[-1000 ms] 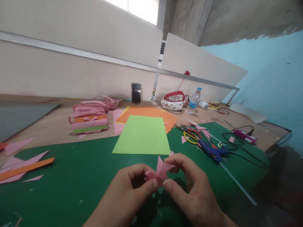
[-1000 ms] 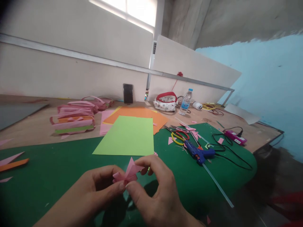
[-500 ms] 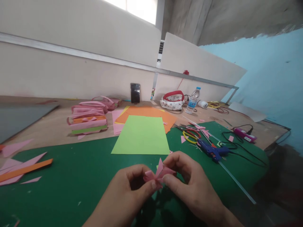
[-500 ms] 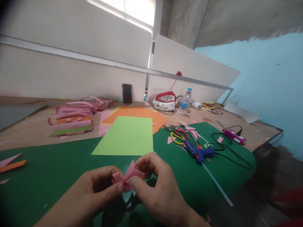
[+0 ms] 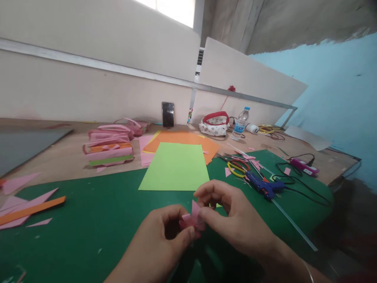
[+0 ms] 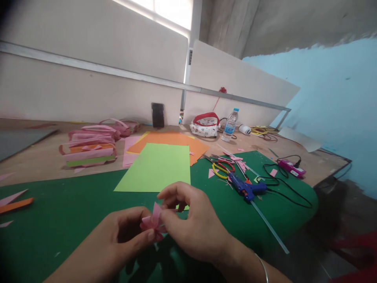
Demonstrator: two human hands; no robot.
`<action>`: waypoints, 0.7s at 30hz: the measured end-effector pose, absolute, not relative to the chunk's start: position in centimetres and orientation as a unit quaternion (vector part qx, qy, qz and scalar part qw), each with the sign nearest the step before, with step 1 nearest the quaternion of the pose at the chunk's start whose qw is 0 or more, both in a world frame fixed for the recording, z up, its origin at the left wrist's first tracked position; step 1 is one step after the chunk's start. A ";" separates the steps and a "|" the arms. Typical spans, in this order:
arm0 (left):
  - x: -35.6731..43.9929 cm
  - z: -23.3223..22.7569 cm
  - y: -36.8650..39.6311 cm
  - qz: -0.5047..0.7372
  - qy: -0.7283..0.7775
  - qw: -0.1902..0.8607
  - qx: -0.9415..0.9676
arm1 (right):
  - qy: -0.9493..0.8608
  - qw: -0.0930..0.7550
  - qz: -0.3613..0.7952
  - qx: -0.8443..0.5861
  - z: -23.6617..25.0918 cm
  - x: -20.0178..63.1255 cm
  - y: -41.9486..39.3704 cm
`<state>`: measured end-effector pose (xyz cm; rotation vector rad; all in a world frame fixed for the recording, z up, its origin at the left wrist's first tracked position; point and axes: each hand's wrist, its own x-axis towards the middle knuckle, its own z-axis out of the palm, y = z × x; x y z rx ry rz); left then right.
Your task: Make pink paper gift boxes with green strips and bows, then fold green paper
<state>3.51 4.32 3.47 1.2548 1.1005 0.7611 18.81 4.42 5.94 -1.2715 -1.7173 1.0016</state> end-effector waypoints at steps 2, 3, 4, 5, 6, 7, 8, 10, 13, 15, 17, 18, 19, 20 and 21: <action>3.4 3.2 4.5 0.323 0.466 0.608 0.555 | -0.686 0.387 0.381 -0.485 6.0 18.7 4.4; 3.3 3.1 4.6 0.320 0.463 0.605 0.563 | -0.692 0.389 0.378 -0.476 6.0 18.6 4.3; 3.2 3.0 4.7 0.317 0.459 0.601 0.572 | -0.699 0.390 0.377 -0.466 6.0 18.5 4.3; 3.2 3.1 4.7 0.313 0.455 0.598 0.581 | -0.704 0.391 0.377 -0.458 6.0 18.5 4.2; 3.1 3.2 4.7 0.309 0.449 0.597 0.588 | -0.708 0.391 0.377 -0.451 6.0 18.5 4.2; 3.1 3.3 4.8 0.308 0.443 0.600 0.590 | -0.709 0.393 0.379 -0.446 5.9 18.5 4.1; 3.0 3.4 4.7 0.309 0.440 0.605 0.587 | -0.709 0.396 0.380 -0.444 5.8 18.5 4.1; 3.0 3.7 4.6 0.321 0.436 0.622 0.566 | -0.705 0.401 0.379 -0.445 5.6 18.6 4.0; 3.2 3.8 4.5 0.343 0.439 0.642 0.526 | -0.700 0.399 0.383 -0.451 5.3 18.8 4.0; 3.3 3.7 4.4 0.352 0.442 0.651 0.507 | -0.700 0.394 0.382 -0.458 5.3 18.9 3.9; 3.4 3.6 4.4 0.356 0.447 0.654 0.495 | -0.704 0.392 0.371 -0.462 5.3 19.0 3.7; 3.5 3.5 4.4 0.358 0.451 0.653 0.492 | -0.706 0.391 0.366 -0.463 5.3 19.1 3.7; 3.5 3.5 4.4 0.358 0.458 0.647 0.493 | -0.709 0.392 0.360 -0.463 5.3 19.1 3.6; 3.5 3.5 4.4 0.357 0.466 0.638 0.498 | -0.712 0.393 0.355 -0.462 5.4 19.1 3.5; 3.5 3.6 4.4 0.357 0.474 0.628 0.504 | -0.715 0.393 0.351 -0.461 5.4 19.2 3.5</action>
